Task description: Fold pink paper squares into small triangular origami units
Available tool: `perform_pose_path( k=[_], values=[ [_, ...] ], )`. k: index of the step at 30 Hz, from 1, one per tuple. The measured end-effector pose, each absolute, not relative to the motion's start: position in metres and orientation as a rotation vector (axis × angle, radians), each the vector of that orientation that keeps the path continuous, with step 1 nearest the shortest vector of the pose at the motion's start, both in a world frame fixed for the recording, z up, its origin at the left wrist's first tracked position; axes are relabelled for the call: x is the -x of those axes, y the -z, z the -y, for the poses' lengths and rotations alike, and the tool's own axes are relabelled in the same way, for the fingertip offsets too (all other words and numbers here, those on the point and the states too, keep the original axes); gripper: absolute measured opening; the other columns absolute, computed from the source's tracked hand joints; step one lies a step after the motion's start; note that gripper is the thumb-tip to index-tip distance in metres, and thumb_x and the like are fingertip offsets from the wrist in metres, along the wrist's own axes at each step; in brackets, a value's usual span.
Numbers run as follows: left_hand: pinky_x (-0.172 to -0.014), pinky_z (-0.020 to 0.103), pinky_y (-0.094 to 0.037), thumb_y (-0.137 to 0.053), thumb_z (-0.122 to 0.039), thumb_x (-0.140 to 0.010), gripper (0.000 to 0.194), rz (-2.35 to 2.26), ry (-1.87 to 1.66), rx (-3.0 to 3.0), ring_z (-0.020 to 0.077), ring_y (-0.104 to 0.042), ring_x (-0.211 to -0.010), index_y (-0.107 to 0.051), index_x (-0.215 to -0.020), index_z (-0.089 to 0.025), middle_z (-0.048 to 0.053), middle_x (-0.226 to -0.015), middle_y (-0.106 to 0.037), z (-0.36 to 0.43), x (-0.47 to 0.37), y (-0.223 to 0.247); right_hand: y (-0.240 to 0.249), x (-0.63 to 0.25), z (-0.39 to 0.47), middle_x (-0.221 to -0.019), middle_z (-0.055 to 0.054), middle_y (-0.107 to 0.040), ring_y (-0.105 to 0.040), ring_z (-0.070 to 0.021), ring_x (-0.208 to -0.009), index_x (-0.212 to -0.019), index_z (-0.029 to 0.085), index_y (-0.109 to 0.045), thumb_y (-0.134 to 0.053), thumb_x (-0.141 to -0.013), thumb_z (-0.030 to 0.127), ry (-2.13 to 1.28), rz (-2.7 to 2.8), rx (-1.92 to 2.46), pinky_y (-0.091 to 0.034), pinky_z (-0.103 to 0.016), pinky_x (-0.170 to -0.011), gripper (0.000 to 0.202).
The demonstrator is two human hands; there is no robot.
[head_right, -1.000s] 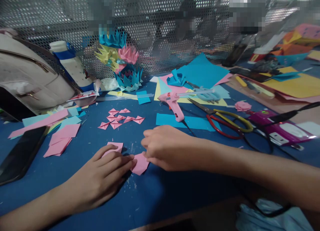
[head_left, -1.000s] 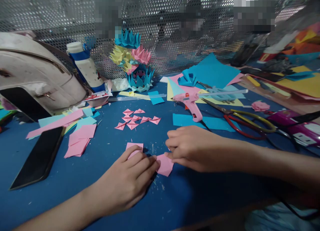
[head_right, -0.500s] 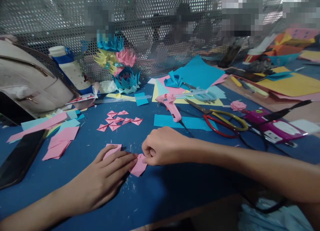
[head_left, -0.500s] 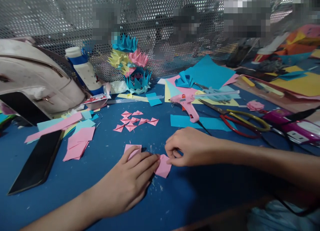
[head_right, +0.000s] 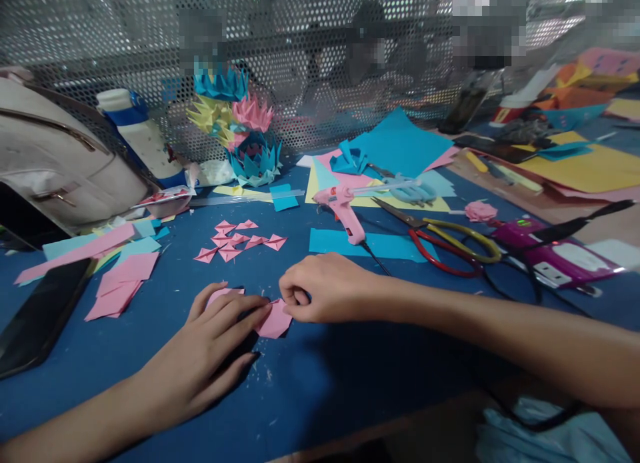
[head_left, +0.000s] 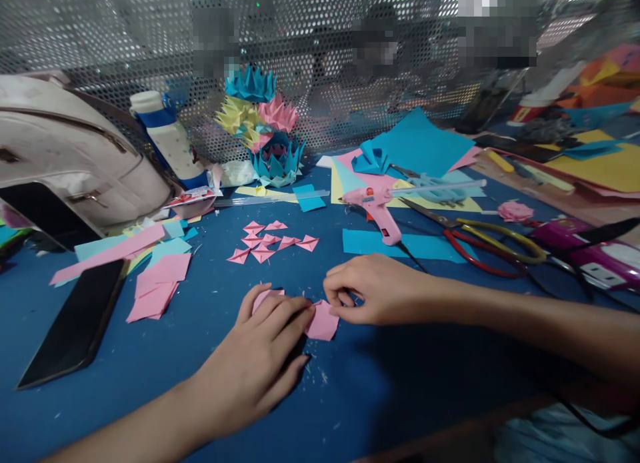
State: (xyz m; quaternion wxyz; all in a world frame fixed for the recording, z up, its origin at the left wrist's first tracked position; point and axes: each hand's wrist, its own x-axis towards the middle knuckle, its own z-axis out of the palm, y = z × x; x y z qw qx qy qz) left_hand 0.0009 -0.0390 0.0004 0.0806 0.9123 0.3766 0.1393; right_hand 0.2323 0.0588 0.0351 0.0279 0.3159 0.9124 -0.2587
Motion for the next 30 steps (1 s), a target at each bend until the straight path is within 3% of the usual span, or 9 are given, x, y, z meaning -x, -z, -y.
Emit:
perform_pose_path(
  k=[8,17,20,25,28,30],
  values=[
    [-0.120,0.052,-0.017,-0.045,-0.020,-0.101,0.049,-1.101,-0.454,-2.441,0.0226,-0.047,-0.130,-0.038,-0.149,-0.025,0.008,-0.143,-0.051,0.035,0.000,-0.005,-0.035,-0.234,-0.060,-0.073,0.005,-0.064,-0.053,-0.0091,-0.065,-0.076,0.020,-0.063,-0.060,-0.084,0.023,0.828,-2.799,-0.978,-0.027,-0.024,-0.057,0.009],
    [-0.114,0.057,-0.024,-0.042,-0.025,-0.103,0.037,-1.115,-0.560,-2.044,0.0240,-0.052,-0.128,-0.058,-0.134,-0.033,0.003,-0.138,-0.060,0.026,0.003,-0.011,-0.034,-0.233,-0.062,-0.081,0.004,-0.066,-0.056,-0.0107,-0.071,-0.089,0.021,-0.066,-0.063,-0.087,0.027,0.946,-2.836,-1.047,-0.029,-0.023,-0.057,0.007],
    [-0.112,0.054,-0.026,-0.043,-0.024,-0.103,0.034,-1.121,-0.588,-2.034,0.0235,-0.054,-0.125,-0.062,-0.130,-0.032,0.003,-0.136,-0.062,0.026,0.001,-0.011,-0.031,-0.231,-0.062,-0.085,0.002,-0.067,-0.056,-0.0110,-0.072,-0.087,0.020,-0.068,-0.062,-0.086,0.021,1.020,-2.858,-1.055,-0.031,-0.023,-0.059,0.006],
    [-0.097,0.041,-0.036,-0.052,-0.024,-0.100,0.019,-1.221,-0.710,-2.069,0.0192,-0.062,-0.101,-0.068,-0.109,-0.030,-0.003,-0.109,-0.072,0.021,-0.006,-0.006,-0.025,-0.226,-0.059,-0.082,0.002,-0.068,-0.056,-0.0119,-0.074,-0.085,0.020,-0.070,-0.062,-0.085,0.017,1.044,-2.902,-1.023,-0.033,-0.023,-0.063,0.008],
    [-0.089,0.037,-0.034,-0.063,-0.019,-0.094,0.006,-1.317,-0.732,-2.096,0.0173,-0.060,-0.089,-0.065,-0.095,-0.024,-0.005,-0.095,-0.071,0.015,-0.009,-0.002,-0.023,-0.223,-0.056,-0.080,0.001,-0.067,-0.057,-0.0129,-0.076,-0.083,0.019,-0.070,-0.064,-0.085,0.018,1.018,-2.946,-1.021,-0.034,-0.024,-0.066,0.006],
    [-0.086,0.035,-0.032,-0.066,-0.014,-0.090,0.010,-1.340,-0.740,-2.101,0.0162,-0.059,-0.086,-0.064,-0.091,-0.023,-0.006,-0.090,-0.069,0.011,-0.009,0.000,-0.020,-0.220,-0.054,-0.078,0.001,-0.066,-0.057,-0.0133,-0.077,-0.082,0.019,-0.069,-0.065,-0.085,0.018,1.000,-2.978,-1.018,-0.034,-0.024,-0.065,0.005]
  ],
)
